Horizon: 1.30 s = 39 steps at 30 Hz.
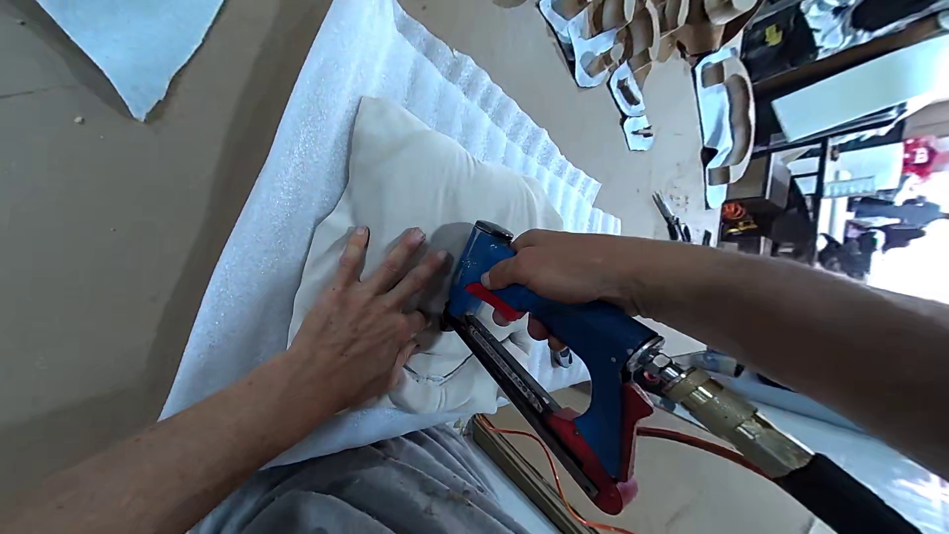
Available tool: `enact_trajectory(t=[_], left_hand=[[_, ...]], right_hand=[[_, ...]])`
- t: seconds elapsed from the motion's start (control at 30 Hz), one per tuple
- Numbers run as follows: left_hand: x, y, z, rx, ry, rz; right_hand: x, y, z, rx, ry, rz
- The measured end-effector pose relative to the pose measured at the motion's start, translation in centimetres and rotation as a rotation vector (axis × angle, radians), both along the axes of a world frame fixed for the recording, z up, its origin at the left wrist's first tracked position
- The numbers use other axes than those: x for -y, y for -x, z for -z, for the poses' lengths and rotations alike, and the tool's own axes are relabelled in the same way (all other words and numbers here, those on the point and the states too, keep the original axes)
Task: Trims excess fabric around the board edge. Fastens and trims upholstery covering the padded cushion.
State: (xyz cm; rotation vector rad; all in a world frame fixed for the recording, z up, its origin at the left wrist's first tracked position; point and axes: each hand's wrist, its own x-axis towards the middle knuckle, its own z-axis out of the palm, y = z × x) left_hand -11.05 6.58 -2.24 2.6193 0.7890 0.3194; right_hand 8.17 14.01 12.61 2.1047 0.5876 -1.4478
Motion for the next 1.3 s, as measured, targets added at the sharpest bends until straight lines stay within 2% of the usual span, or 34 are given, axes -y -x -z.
enact_trajectory(t=[0.23,0.57,0.7,0.77,1.0,1.3], left_hand=[[0.0,-0.2,0.2,0.078,0.028,-0.019],[-0.1,-0.2,0.4,0.082,0.051,0.003],[-2.0,1.7,0.3,0.179,0.11,0.138],[-2.9,2.4,0.4,0.175,0.065,0.173],[-2.6,2.0,1.1,0.142,0.05,0.134],[-2.6,2.1,1.5,0.182,0.058,0.134]], right_hand=[[1.2,-1.1,0.3,-0.021,-0.072,0.21],[0.8,-0.5,0.7,-0.019,-0.02,0.248],[1.5,-1.0,0.5,-0.029,-0.039,0.264],[1.4,-1.1,0.3,-0.036,-0.058,0.277],[1.9,-1.2,0.0,-0.02,-0.074,0.39],[2.0,-1.0,0.3,-0.032,-0.06,0.409]])
